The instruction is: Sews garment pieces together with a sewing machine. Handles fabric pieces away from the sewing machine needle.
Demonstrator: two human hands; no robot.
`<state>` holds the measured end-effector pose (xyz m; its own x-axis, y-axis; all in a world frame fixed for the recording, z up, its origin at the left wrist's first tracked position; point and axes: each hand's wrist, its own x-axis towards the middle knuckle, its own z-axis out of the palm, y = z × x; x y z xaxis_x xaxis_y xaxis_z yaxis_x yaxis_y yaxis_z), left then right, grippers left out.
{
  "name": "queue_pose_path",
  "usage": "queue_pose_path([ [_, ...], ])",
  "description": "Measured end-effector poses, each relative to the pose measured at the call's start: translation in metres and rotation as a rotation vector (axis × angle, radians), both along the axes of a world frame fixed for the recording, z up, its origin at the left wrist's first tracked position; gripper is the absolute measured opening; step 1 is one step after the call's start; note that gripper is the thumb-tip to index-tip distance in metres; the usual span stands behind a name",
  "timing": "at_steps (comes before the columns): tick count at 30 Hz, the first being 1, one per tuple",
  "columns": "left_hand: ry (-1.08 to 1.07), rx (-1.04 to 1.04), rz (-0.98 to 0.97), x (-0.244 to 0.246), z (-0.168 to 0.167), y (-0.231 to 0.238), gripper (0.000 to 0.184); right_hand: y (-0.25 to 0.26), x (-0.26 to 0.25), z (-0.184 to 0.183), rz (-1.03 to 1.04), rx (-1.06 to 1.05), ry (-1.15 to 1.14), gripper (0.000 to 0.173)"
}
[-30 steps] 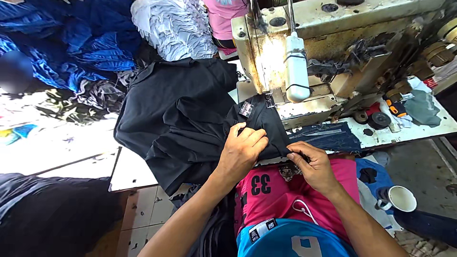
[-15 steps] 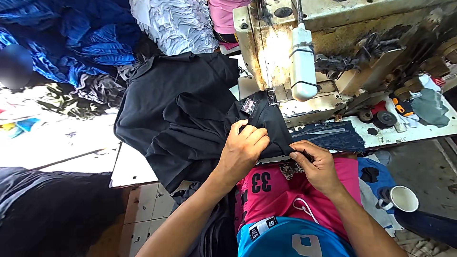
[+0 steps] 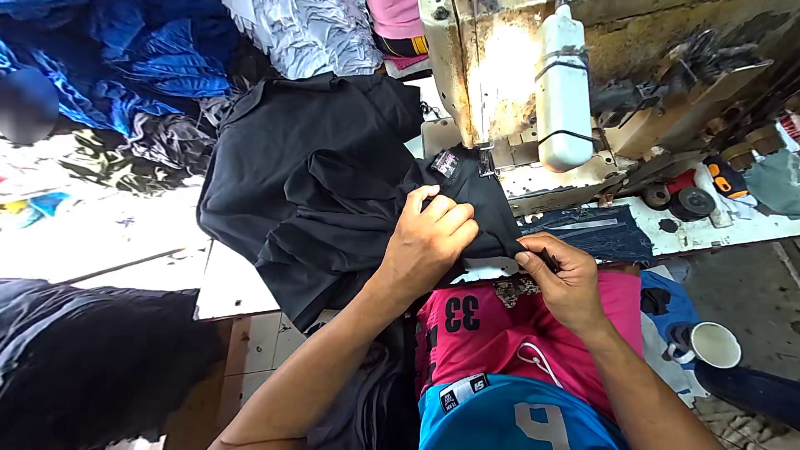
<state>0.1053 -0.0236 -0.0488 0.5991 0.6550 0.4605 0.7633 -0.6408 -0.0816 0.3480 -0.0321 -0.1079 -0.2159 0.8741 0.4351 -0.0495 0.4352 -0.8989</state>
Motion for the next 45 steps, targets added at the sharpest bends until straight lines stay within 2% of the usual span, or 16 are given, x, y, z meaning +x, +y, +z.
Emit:
queue_pose_path([
  [9, 0.104, 0.115, -0.037, -0.023, 0.012, 0.053, 0.021, 0.036, -0.026, 0.006, -0.077, 0.038, -0.066, 0.012],
  [12, 0.15, -0.041, -0.07, -0.03, 0.028, 0.057, 0.033, 0.046, -0.031, 0.011, -0.074, 0.078, -0.077, 0.013],
  [15, 0.218, -0.26, 0.042, -0.039, 0.053, 0.046, 0.039, 0.051, -0.029, 0.014, -0.049, 0.069, -0.085, 0.014],
  [17, 0.247, -0.321, 0.138, -0.052, 0.067, 0.039, 0.061, 0.051, -0.028, 0.013, -0.03, 0.078, -0.087, 0.015],
  [18, 0.255, -0.324, 0.159, -0.057, 0.073, 0.036, 0.065, 0.052, -0.027, 0.012, -0.016, 0.087, -0.09, 0.015],
  [20, 0.226, -0.301, 0.083, -0.061, 0.086, 0.029, 0.057, 0.055, -0.023, 0.013, 0.027, 0.12, -0.124, 0.015],
  [23, 0.091, -0.318, -0.161, -0.04, 0.098, 0.003, 0.032, 0.054, -0.009, 0.022, 0.156, 0.175, -0.29, 0.014],
  [25, 0.051, -0.355, -0.229, -0.023, 0.092, -0.017, 0.016, 0.044, 0.003, 0.027, 0.268, 0.204, -0.372, 0.015],
  [27, 0.008, -0.415, -0.273, -0.01, 0.077, -0.03, 0.016, 0.027, 0.014, 0.029, 0.339, 0.218, -0.393, 0.017],
  [29, -0.101, -0.438, -0.302, 0.001, 0.054, -0.035, 0.02, 0.012, 0.019, 0.025, 0.325, 0.234, -0.382, 0.018],
  [31, -0.197, -0.323, -0.241, 0.011, 0.029, -0.035, 0.035, 0.002, 0.022, 0.018, 0.258, 0.255, -0.364, 0.019],
  [33, -0.135, -0.128, -0.11, 0.019, 0.004, -0.029, 0.052, -0.006, 0.022, 0.011, 0.199, 0.238, -0.309, 0.018],
  [35, -0.055, -0.059, -0.016, 0.017, -0.018, -0.019, 0.042, -0.012, 0.02, 0.005, 0.146, 0.212, -0.251, 0.015],
  [37, -0.063, 0.007, 0.039, 0.01, -0.032, -0.011, 0.028, -0.016, 0.019, 0.002, 0.103, 0.194, -0.215, 0.013],
  [40, -0.037, 0.031, 0.068, 0.007, -0.023, -0.012, 0.015, -0.019, 0.017, 0.0, 0.086, 0.157, -0.162, 0.013],
  [45, 0.002, 0.03, 0.079, 0.006, -0.005, -0.006, 0.016, -0.015, 0.01, 0.001, 0.032, 0.097, -0.131, 0.014],
])
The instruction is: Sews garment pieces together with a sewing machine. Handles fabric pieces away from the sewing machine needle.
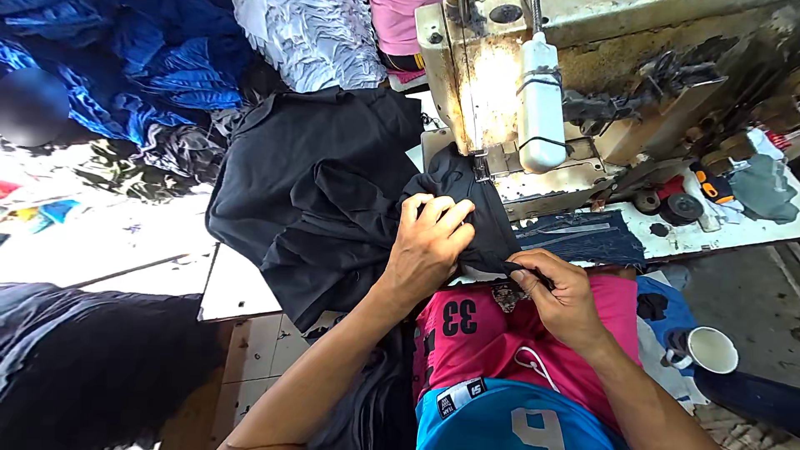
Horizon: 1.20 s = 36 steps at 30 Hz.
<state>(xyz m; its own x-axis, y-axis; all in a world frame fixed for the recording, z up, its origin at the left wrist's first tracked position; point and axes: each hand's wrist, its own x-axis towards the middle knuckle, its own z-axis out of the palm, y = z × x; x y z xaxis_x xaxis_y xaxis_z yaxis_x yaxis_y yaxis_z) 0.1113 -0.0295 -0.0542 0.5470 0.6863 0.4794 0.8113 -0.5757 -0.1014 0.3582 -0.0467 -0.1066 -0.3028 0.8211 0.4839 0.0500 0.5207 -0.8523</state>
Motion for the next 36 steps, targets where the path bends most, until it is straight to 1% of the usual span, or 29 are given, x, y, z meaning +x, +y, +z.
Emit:
queue_pose_path([
  [5, 0.04, 0.02, 0.016, -0.006, 0.014, 0.025, 0.018, 0.015, -0.014, 0.0, -0.078, -0.066, 0.018, 0.012],
  [9, 0.08, 0.093, -0.029, -0.017, 0.019, 0.052, 0.019, 0.033, -0.025, 0.002, -0.105, -0.111, 0.012, 0.012],
  [11, 0.114, 0.06, -0.063, -0.024, 0.027, 0.061, 0.017, 0.042, -0.031, 0.004, -0.116, -0.115, -0.004, 0.012],
  [12, 0.143, -0.009, -0.079, -0.029, 0.035, 0.063, 0.016, 0.046, -0.033, 0.006, -0.118, -0.11, -0.008, 0.012],
  [13, 0.175, -0.102, -0.07, -0.034, 0.044, 0.063, 0.02, 0.05, -0.035, 0.007, -0.111, -0.105, -0.003, 0.012],
  [15, 0.23, -0.266, 0.019, -0.048, 0.066, 0.058, 0.037, 0.056, -0.037, 0.011, -0.087, -0.097, 0.011, 0.013],
  [17, 0.279, -0.331, 0.101, -0.064, 0.09, 0.048, 0.061, 0.061, -0.037, 0.014, -0.053, -0.081, 0.02, 0.014],
  [18, 0.286, -0.33, 0.117, -0.069, 0.1, 0.041, 0.067, 0.063, -0.037, 0.015, -0.037, -0.066, 0.016, 0.014],
  [19, 0.272, -0.316, 0.093, -0.071, 0.109, 0.033, 0.062, 0.065, -0.036, 0.015, -0.017, -0.043, 0.0, 0.014],
  [21, 0.188, -0.283, -0.056, -0.063, 0.121, 0.014, 0.034, 0.067, -0.029, 0.018, 0.056, 0.042, -0.083, 0.013],
  [22, 0.136, -0.282, -0.143, -0.054, 0.12, 0.003, 0.023, 0.066, -0.023, 0.02, 0.105, 0.08, -0.151, 0.014],
  [24, 0.038, -0.343, -0.29, -0.038, 0.104, -0.017, 0.017, 0.057, -0.011, 0.026, 0.225, 0.134, -0.26, 0.015],
  [27, -0.143, -0.506, -0.487, -0.015, 0.066, -0.029, 0.013, 0.03, 0.002, 0.026, 0.333, 0.206, -0.269, 0.018],
  [29, -0.356, -0.583, -0.557, -0.002, 0.044, -0.032, 0.009, 0.016, 0.006, 0.017, 0.301, 0.238, -0.234, 0.02],
  [30, -0.455, -0.568, -0.536, 0.004, 0.033, -0.033, 0.017, 0.011, 0.007, 0.012, 0.267, 0.246, -0.213, 0.021],
  [31, -0.516, -0.486, -0.474, 0.011, 0.022, -0.033, 0.032, 0.008, 0.007, 0.008, 0.232, 0.244, -0.185, 0.021],
  [32, -0.507, -0.353, -0.394, 0.017, 0.011, -0.03, 0.047, 0.005, 0.007, 0.005, 0.199, 0.235, -0.147, 0.02],
  [33, -0.429, -0.203, -0.31, 0.019, 0.001, -0.025, 0.056, 0.003, 0.007, 0.003, 0.172, 0.22, -0.115, 0.018],
  [34, -0.314, -0.092, -0.231, 0.019, -0.01, -0.018, 0.056, 0.001, 0.007, 0.003, 0.146, 0.196, -0.098, 0.016],
  [36, -0.144, 0.039, -0.093, 0.011, -0.03, -0.006, 0.034, -0.005, 0.008, 0.003, 0.106, 0.146, -0.086, 0.014],
])
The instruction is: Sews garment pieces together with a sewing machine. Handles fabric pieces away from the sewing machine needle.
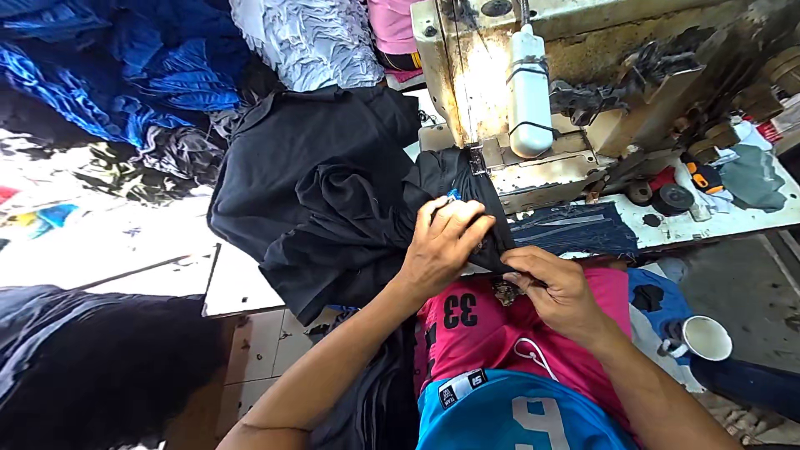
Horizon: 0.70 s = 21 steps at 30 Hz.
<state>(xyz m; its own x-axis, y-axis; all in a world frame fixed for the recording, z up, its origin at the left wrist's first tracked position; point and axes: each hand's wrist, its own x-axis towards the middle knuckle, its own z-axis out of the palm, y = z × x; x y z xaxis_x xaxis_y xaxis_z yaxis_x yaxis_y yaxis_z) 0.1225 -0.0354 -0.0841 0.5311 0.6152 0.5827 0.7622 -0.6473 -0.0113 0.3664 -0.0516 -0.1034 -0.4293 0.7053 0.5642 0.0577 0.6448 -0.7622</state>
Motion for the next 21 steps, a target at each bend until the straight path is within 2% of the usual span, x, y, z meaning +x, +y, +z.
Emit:
queue_pose_path([
  [2, 0.064, 0.059, 0.094, -0.008, -0.005, 0.006, 0.018, -0.002, 0.001, 0.0, -0.014, -0.028, 0.005, 0.014],
  [4, 0.102, 0.056, 0.121, -0.011, 0.005, 0.002, 0.013, -0.004, 0.002, -0.001, -0.014, -0.051, 0.027, 0.014],
  [10, 0.208, -0.022, 0.121, -0.014, 0.031, 0.0, 0.016, 0.001, -0.003, -0.002, -0.074, -0.111, 0.055, 0.015],
  [21, 0.233, -0.046, 0.132, -0.045, 0.066, 0.047, 0.013, 0.052, -0.036, -0.002, -0.18, -0.163, 0.093, 0.013],
])
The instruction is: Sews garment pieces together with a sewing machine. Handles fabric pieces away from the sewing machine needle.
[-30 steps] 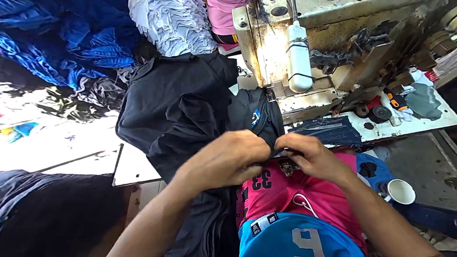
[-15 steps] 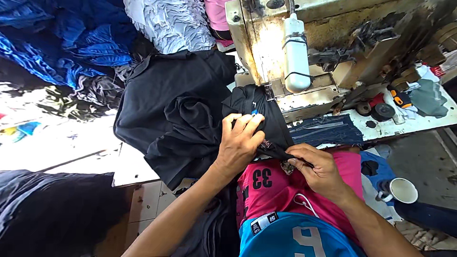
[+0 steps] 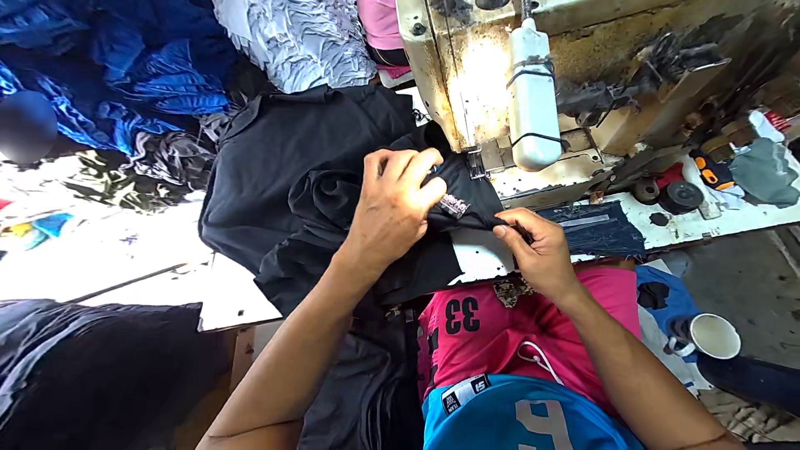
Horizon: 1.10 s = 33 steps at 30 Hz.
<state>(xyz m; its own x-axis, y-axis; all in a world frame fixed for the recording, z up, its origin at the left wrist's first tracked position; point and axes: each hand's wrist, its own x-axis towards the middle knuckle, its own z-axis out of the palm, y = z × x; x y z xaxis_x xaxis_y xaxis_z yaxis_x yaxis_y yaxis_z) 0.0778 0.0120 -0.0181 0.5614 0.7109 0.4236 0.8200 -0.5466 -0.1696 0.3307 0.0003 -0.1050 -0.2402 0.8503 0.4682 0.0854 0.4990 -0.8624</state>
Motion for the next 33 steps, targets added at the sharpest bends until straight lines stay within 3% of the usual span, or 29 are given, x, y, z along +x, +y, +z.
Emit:
queue_pose_path([
  [4, -0.178, -0.094, -0.006, -0.001, 0.012, -0.014, 0.021, 0.016, -0.005, 0.008, 0.039, 0.051, -0.021, 0.013],
  [7, -0.27, -0.061, -0.067, 0.011, -0.003, -0.032, 0.017, 0.013, 0.0, 0.015, 0.074, 0.126, -0.131, 0.012],
  [10, -0.234, -0.043, -0.061, 0.015, -0.029, -0.034, 0.03, 0.0, 0.007, 0.008, 0.09, 0.158, -0.153, 0.012],
  [12, -0.194, -0.041, -0.022, 0.014, -0.038, -0.031, 0.028, -0.006, 0.008, 0.002, 0.088, 0.158, -0.103, 0.013],
  [16, -0.162, -0.024, 0.019, 0.015, -0.03, -0.027, 0.017, -0.01, 0.007, 0.001, 0.067, 0.129, -0.051, 0.013],
  [28, -0.308, 0.002, 0.05, 0.015, -0.025, -0.008, 0.022, 0.016, -0.014, 0.012, 0.042, 0.058, 0.002, 0.014],
  [33, -0.309, -0.087, 0.023, 0.015, -0.02, -0.02, 0.033, 0.003, 0.013, 0.033, 0.052, 0.187, -0.176, 0.026],
])
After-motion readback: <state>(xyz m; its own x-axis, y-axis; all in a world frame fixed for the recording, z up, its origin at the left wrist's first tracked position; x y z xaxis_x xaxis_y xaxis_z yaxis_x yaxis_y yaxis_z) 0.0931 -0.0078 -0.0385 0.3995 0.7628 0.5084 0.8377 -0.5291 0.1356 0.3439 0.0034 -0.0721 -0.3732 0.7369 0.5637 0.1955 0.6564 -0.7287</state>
